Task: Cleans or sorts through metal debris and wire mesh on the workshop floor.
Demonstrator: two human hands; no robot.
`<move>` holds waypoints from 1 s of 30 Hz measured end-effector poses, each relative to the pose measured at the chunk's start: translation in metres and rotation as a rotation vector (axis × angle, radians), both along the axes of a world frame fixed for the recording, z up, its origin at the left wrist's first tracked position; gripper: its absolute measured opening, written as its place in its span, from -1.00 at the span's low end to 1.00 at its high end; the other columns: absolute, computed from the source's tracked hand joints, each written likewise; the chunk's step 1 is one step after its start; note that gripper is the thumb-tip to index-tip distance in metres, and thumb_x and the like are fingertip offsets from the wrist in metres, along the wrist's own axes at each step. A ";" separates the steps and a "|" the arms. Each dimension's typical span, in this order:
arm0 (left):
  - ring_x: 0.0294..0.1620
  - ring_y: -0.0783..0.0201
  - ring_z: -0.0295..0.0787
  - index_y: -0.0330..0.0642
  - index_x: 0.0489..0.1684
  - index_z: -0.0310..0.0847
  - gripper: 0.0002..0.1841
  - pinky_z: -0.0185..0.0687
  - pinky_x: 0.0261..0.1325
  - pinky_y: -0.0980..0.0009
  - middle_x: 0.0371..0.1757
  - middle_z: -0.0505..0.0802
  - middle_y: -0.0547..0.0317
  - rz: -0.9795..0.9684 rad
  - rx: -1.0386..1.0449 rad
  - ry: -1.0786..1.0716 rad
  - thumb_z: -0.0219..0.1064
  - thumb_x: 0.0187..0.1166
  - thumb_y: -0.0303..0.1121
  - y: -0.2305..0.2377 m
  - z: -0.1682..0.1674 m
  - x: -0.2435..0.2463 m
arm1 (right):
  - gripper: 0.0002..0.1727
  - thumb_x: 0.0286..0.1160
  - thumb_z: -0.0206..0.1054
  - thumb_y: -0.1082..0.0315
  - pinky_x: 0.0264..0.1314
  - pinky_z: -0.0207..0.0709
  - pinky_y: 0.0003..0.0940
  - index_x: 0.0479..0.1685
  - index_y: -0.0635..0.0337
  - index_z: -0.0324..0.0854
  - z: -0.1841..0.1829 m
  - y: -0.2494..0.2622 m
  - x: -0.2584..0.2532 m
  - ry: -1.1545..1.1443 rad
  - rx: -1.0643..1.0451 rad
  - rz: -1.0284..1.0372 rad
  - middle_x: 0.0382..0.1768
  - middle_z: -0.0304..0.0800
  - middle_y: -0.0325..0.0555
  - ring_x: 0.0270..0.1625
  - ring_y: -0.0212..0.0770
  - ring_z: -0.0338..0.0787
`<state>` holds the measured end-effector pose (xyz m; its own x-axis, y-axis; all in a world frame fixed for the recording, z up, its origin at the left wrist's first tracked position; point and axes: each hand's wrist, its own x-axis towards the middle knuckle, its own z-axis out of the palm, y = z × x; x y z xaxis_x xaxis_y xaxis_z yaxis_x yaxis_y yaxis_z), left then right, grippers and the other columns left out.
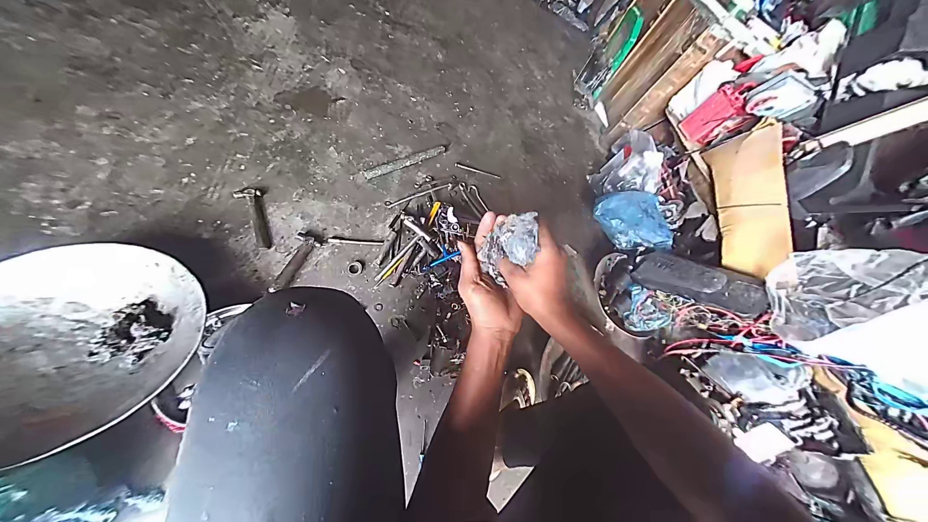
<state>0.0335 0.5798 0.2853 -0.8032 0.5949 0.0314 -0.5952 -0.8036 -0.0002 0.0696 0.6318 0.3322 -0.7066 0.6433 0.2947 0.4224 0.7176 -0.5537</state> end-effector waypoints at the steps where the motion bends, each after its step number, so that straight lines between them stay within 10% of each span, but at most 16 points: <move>1: 0.54 0.28 0.57 0.06 0.65 0.45 -0.26 0.50 0.57 0.18 0.49 0.70 0.21 -0.019 -0.006 -0.009 -0.49 0.84 0.21 -0.002 -0.001 -0.001 | -0.27 0.09 0.68 0.39 0.25 0.72 0.05 0.40 0.25 0.53 0.001 0.002 0.001 -0.013 -0.073 0.028 0.11 0.81 0.07 0.17 -0.08 0.83; 6: 0.54 0.34 0.60 0.07 0.62 0.50 -0.13 0.53 0.55 0.21 0.48 0.75 0.29 -0.046 0.008 0.010 -0.59 0.76 0.33 -0.014 -0.012 -0.017 | -0.14 -0.07 0.62 0.62 0.21 0.76 -0.15 0.48 0.09 0.48 0.007 0.008 0.003 -0.111 -0.388 0.172 0.16 0.79 -0.10 0.17 -0.27 0.81; 10: 0.29 0.31 0.74 0.06 0.41 0.62 -0.19 0.66 0.38 0.19 0.19 0.84 0.25 0.023 -0.077 -0.045 -0.54 0.79 0.29 -0.008 -0.007 -0.009 | -0.18 -0.11 0.73 0.53 0.19 0.76 0.03 0.40 0.15 0.56 0.007 0.001 -0.001 -0.089 -0.199 0.072 0.11 0.83 0.01 0.14 -0.11 0.84; 18: 0.61 0.23 0.50 0.00 0.62 0.45 -0.24 0.44 0.62 0.12 0.53 0.66 0.17 -0.005 -0.012 -0.042 -0.48 0.83 0.24 -0.008 0.013 -0.012 | -0.36 0.03 0.72 0.03 -0.22 0.72 0.11 0.08 0.22 0.66 0.011 -0.005 -0.011 0.009 0.270 0.011 -0.17 0.82 0.07 -0.18 0.03 0.86; 21: 0.56 0.23 0.58 0.00 0.63 0.46 -0.18 0.55 0.54 0.16 0.52 0.69 0.16 -0.068 0.152 -0.017 -0.51 0.79 0.30 -0.018 0.016 -0.019 | -0.36 0.12 0.72 0.23 0.03 0.83 -0.13 0.24 0.20 0.58 0.024 -0.002 -0.009 0.247 -0.015 0.031 -0.08 0.86 -0.11 -0.04 -0.25 0.88; 24: 0.71 0.04 0.45 -0.02 0.74 0.34 -0.12 0.44 0.66 0.06 0.70 0.54 0.04 -0.083 0.359 -0.018 -0.56 0.75 0.35 -0.024 0.005 -0.026 | -0.52 0.44 0.59 0.17 -0.31 0.79 -0.30 0.29 0.06 0.56 0.039 0.003 -0.009 0.491 -0.319 0.083 -0.14 0.83 -0.20 -0.26 -0.30 0.83; 30: 0.84 -0.02 0.20 0.04 0.81 0.26 -0.20 0.16 0.80 -0.09 0.84 0.33 0.08 -0.089 0.553 0.026 -0.44 0.78 0.30 -0.014 -0.018 -0.030 | -0.57 0.44 0.57 0.07 -0.47 0.70 -0.42 0.20 -0.05 0.56 0.044 0.016 0.011 0.524 -0.585 0.191 -0.25 0.78 -0.26 -0.42 -0.36 0.75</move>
<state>0.0031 0.5658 0.2674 -0.7456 0.5493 0.3772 -0.6660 -0.6349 -0.3917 0.0810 0.6475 0.3758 -0.6830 0.6782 0.2713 -0.0971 0.2838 -0.9540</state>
